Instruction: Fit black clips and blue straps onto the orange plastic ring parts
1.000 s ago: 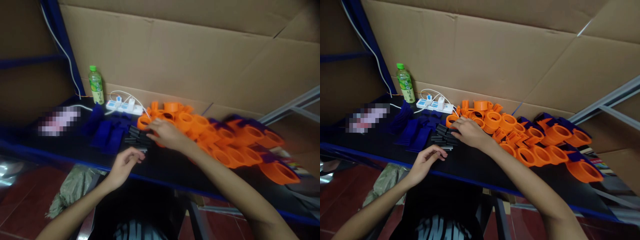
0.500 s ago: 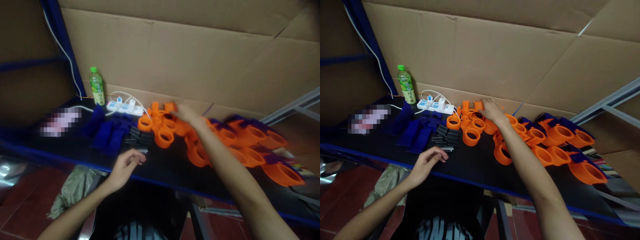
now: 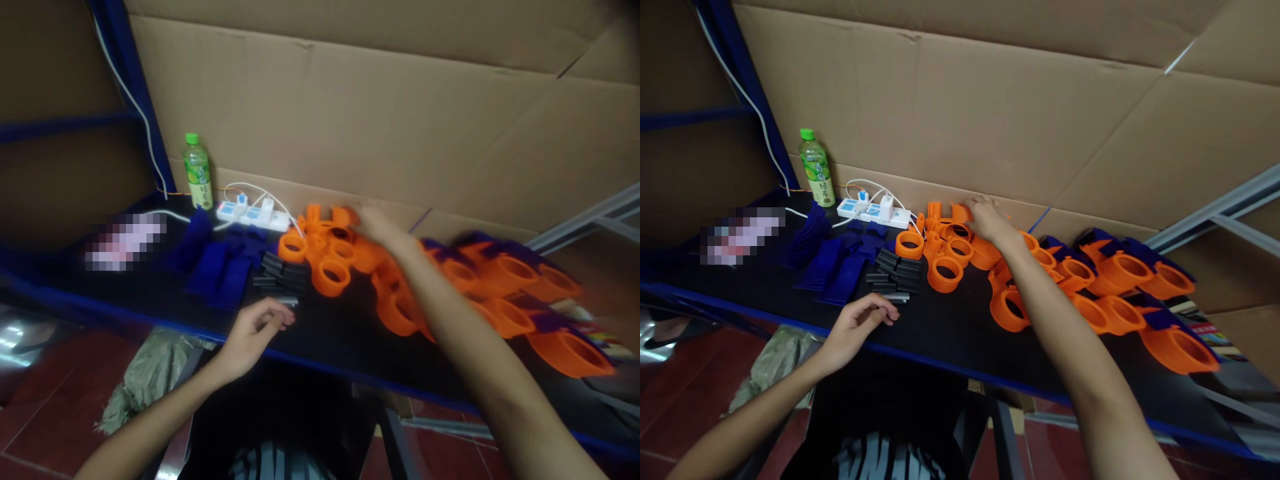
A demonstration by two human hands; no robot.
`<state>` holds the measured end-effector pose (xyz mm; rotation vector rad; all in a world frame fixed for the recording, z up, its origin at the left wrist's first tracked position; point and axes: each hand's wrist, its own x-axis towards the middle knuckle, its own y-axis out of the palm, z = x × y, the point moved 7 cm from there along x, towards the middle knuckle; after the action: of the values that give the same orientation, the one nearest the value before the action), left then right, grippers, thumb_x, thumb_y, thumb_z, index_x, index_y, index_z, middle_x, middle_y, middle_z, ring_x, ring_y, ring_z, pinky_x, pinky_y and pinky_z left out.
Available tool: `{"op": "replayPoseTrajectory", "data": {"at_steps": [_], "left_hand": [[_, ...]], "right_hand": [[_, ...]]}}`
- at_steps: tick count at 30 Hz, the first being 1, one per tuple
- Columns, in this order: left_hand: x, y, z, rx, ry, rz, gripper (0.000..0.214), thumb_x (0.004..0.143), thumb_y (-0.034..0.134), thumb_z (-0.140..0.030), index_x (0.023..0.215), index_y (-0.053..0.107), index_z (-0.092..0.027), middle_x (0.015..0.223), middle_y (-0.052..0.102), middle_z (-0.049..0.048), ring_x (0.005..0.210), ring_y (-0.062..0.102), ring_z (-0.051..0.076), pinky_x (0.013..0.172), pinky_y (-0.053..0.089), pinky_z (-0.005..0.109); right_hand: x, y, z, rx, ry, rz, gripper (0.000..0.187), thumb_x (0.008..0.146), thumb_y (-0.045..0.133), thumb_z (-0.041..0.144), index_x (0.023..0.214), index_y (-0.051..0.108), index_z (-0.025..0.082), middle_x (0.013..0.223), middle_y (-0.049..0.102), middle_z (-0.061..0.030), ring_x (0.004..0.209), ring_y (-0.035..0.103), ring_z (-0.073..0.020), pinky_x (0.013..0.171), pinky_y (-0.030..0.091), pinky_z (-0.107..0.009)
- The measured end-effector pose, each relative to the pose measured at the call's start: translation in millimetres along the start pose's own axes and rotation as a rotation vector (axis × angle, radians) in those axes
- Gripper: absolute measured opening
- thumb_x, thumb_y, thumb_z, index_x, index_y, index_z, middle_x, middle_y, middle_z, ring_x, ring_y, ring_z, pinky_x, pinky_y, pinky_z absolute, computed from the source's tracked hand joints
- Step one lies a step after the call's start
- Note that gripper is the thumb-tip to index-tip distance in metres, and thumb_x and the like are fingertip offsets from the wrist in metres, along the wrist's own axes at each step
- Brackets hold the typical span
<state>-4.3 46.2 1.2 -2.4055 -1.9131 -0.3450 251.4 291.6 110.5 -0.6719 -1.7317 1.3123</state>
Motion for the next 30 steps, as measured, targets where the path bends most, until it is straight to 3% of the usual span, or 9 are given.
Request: {"op": "replayPoseTrajectory", "data": {"at_steps": [6,12,17,19,22,26,28,30], "left_hand": [[0,-0.5,2,0.006,-0.005,0.004,0.022,0.096,0.060,-0.036,0.098,0.072,-0.017,0.098,0.074,0.0092,0.090,0.070,0.021,0.082,0.057,0.035],[-1,0.7,0,0.009,-0.023,0.009,0.024,0.097,0.059,-0.036,0.098,0.072,-0.016,0.097,0.073,0.0090,0.089,0.070,0.020,0.083,0.057,0.034],[0,-5.4,-1,-0.054,0.031,-0.065,0.024,0.096,0.061,-0.035,0.111,0.069,-0.018,0.105,0.073,0.0098,0.097,0.069,0.023,0.088,0.056,0.037],[2,-9.1,-1,-0.132,0.069,-0.094,0.032,0.096,0.061,-0.035,0.124,0.063,-0.020,0.115,0.072,0.0122,0.106,0.068,0.026,0.093,0.055,0.042],[5,-13.4,-5,-0.239,0.148,-0.120,0.052,0.095,0.062,-0.039,0.142,0.051,-0.022,0.139,0.062,0.0169,0.127,0.059,0.031,0.103,0.050,0.048],[-1,-15.3,-18,-0.368,0.218,-0.169,0.068,0.090,0.066,-0.049,0.149,0.042,-0.026,0.156,0.045,0.0173,0.141,0.047,0.035,0.111,0.043,0.052],[-8,-17.5,-24,-0.447,0.223,-0.234,0.063,0.091,0.063,-0.052,0.146,0.043,-0.027,0.158,0.043,0.0173,0.134,0.054,0.038,0.104,0.049,0.053],[-14,-19.3,-28,-0.480,0.185,-0.285,0.055,0.091,0.063,-0.047,0.141,0.046,-0.029,0.157,0.044,0.0157,0.121,0.065,0.036,0.094,0.056,0.050]], "right_hand": [[-8,-20,9,-0.046,-0.063,-0.034,0.046,0.086,0.063,0.027,0.131,0.063,0.018,0.126,0.062,-0.0155,0.121,0.049,-0.0368,0.104,0.039,-0.054],[-13,-48,16,-0.154,-0.077,-0.181,0.038,0.092,0.058,0.030,0.126,0.065,0.015,0.112,0.063,-0.0171,0.113,0.050,-0.0353,0.093,0.042,-0.048],[-36,-86,28,-0.004,-0.054,-0.465,0.044,0.097,0.054,0.047,0.128,0.062,0.017,0.113,0.065,-0.0143,0.110,0.054,-0.0306,0.096,0.042,-0.047],[-60,-105,49,0.120,-0.041,-0.579,0.045,0.094,0.060,0.050,0.128,0.062,0.020,0.111,0.066,-0.0118,0.107,0.057,-0.0288,0.095,0.045,-0.046],[-105,-122,102,0.345,-0.036,-0.575,0.044,0.088,0.071,0.044,0.126,0.063,0.022,0.113,0.067,-0.0093,0.099,0.063,-0.0246,0.090,0.051,-0.041],[-160,-113,193,0.618,-0.178,-0.318,0.040,0.087,0.075,0.037,0.122,0.063,0.022,0.103,0.069,-0.0059,0.090,0.065,-0.0182,0.081,0.054,-0.031],[-178,-98,225,0.725,-0.233,-0.182,0.042,0.086,0.076,0.038,0.122,0.063,0.020,0.098,0.069,-0.0055,0.085,0.065,-0.0165,0.075,0.054,-0.028],[-187,-82,240,0.814,-0.246,-0.115,0.039,0.088,0.075,0.035,0.120,0.062,0.019,0.095,0.069,-0.0046,0.083,0.065,-0.0147,0.075,0.054,-0.026]]}}
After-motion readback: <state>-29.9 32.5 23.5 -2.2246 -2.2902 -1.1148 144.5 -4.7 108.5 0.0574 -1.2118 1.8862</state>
